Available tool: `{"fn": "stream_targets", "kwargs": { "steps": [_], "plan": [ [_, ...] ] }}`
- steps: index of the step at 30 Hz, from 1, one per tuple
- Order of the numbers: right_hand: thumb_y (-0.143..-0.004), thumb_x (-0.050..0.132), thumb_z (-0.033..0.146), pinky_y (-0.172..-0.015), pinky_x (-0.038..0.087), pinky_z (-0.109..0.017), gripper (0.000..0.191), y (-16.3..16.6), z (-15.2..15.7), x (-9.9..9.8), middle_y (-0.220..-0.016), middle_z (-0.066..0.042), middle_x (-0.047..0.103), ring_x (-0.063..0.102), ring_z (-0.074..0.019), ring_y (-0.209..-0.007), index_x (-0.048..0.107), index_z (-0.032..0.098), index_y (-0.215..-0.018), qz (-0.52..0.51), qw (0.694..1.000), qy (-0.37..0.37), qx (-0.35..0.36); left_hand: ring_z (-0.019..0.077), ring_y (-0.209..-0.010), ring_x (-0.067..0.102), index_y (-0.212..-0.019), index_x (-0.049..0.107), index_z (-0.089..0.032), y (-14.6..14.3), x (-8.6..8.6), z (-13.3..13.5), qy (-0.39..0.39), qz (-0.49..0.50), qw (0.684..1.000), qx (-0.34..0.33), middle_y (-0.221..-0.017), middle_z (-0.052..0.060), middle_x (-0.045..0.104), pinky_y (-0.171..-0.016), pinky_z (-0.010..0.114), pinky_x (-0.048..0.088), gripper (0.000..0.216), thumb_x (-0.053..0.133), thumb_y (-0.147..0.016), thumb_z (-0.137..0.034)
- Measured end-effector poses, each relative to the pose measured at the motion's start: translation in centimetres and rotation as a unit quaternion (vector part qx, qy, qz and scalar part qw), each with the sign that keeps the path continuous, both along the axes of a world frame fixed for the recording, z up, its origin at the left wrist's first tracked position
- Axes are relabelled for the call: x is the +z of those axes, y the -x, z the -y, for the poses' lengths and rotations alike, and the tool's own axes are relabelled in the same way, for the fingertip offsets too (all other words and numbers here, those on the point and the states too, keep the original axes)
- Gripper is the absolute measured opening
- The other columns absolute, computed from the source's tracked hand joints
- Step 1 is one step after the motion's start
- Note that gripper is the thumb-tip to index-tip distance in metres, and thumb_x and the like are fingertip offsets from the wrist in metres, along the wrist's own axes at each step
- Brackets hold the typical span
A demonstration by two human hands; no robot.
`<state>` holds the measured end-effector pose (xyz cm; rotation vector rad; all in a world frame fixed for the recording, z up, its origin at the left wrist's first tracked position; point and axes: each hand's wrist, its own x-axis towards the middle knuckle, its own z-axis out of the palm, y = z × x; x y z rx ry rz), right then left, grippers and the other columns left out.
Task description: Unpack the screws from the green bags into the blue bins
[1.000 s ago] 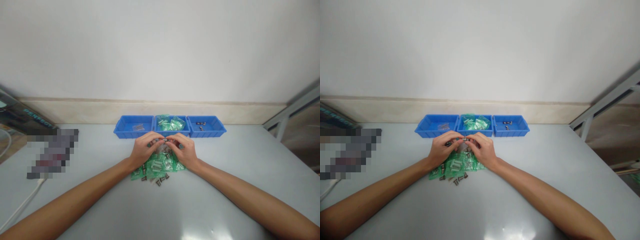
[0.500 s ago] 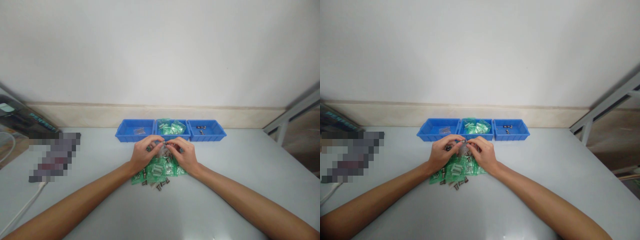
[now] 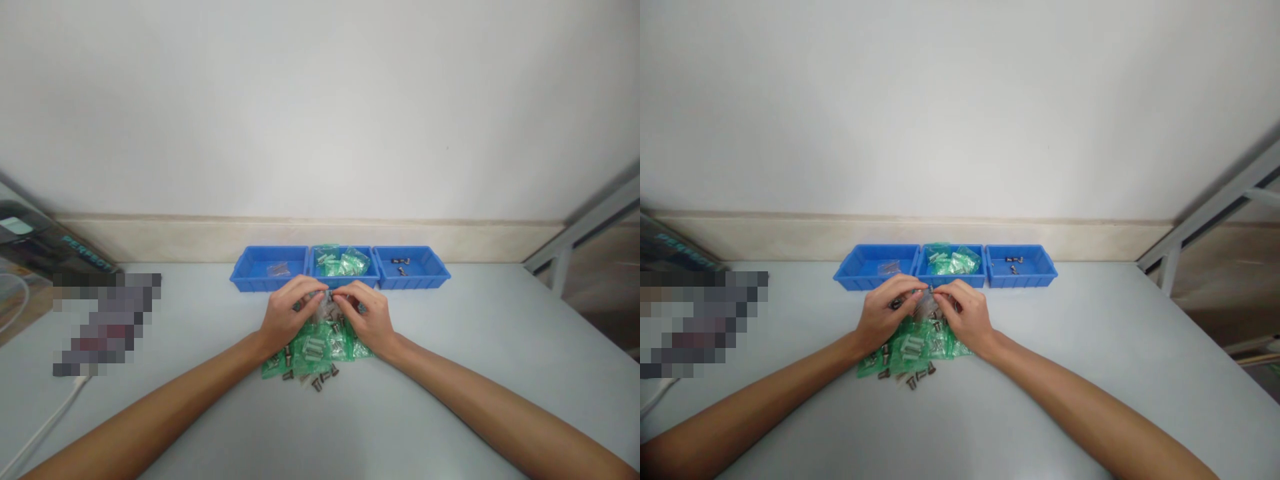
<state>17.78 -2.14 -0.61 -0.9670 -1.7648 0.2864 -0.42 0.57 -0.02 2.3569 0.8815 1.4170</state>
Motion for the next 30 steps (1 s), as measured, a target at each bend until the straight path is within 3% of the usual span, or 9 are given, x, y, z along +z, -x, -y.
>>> {"fn": "stream_targets", "kwargs": {
  "steps": [3, 10, 15, 24, 30],
  "plan": [
    [-0.091, 0.057, 0.022, -0.061, 0.047, -0.027, 0.012, 0.0, -0.03, -0.1, -0.071, -0.002, 0.063, 0.058, -0.0149, -0.064, 0.069, 0.019, -0.087, 0.0, 1.0, -0.001, 0.0, 0.0129, -0.076, 0.064, -0.101, 0.069, -0.019, -0.01, 0.05, -0.04, 0.01, -0.002, 1.0, -0.006, -0.093, 0.005, 0.068, -0.068, 0.023, 0.052, 0.019, 0.053, -0.093, -0.025],
    [-0.091, 0.057, 0.023, -0.061, 0.047, -0.027, 0.014, -0.08, -0.03, -0.15, -0.071, -0.002, 0.062, 0.057, -0.015, -0.063, 0.069, 0.02, -0.097, 0.006, 1.0, -0.008, 0.001, 0.0074, -0.046, 0.054, -0.101, 0.065, -0.018, -0.12, 0.01, -0.03, 0.069, 0.002, 0.998, -0.006, -0.07, -0.002, 0.068, -0.057, 0.02, 0.049, 0.023, 0.056, -0.091, -0.036],
    [-0.091, 0.058, 0.022, -0.061, 0.048, -0.028, 0.014, -0.14, -0.01, -0.13, -0.073, -0.003, 0.065, 0.057, -0.0149, -0.063, 0.07, 0.019, -0.098, 0.006, 1.0, -0.008, 0.026, 0.0074, -0.044, 0.057, -0.101, 0.063, -0.018, -0.15, 0.08, 0.09, 0.091, 0.0, 0.996, -0.002, -0.064, -0.005, 0.067, -0.059, 0.019, 0.05, 0.027, 0.057, -0.09, -0.042],
    [-0.091, 0.058, 0.024, -0.062, 0.048, -0.028, 0.012, -0.1, -0.19, -0.31, -0.079, -0.004, 0.069, 0.06, -0.0151, -0.066, 0.07, 0.019, -0.093, 0.015, 0.999, 0.0, 0.043, 0.0063, -0.043, 0.058, -0.103, 0.061, -0.018, -0.18, -0.27, 0.05, 0.114, 0.015, 0.993, -0.024, -0.078, 0.0, 0.072, -0.048, 0.017, 0.047, 0.032, 0.057, -0.089, -0.046],
    [-0.092, 0.056, 0.024, -0.063, 0.048, -0.027, 0.012, -0.03, 0.01, -0.18, -0.075, -0.003, 0.065, 0.059, -0.015, -0.065, 0.066, 0.019, -0.093, 0.009, 1.0, 0.015, 0.012, 0.0084, -0.052, 0.059, -0.102, 0.065, -0.018, -0.2, -0.1, -0.09, 0.069, 0.0, 0.998, -0.013, -0.073, -0.001, 0.07, -0.059, 0.02, 0.051, 0.03, 0.059, -0.088, -0.044]
  ]
}}
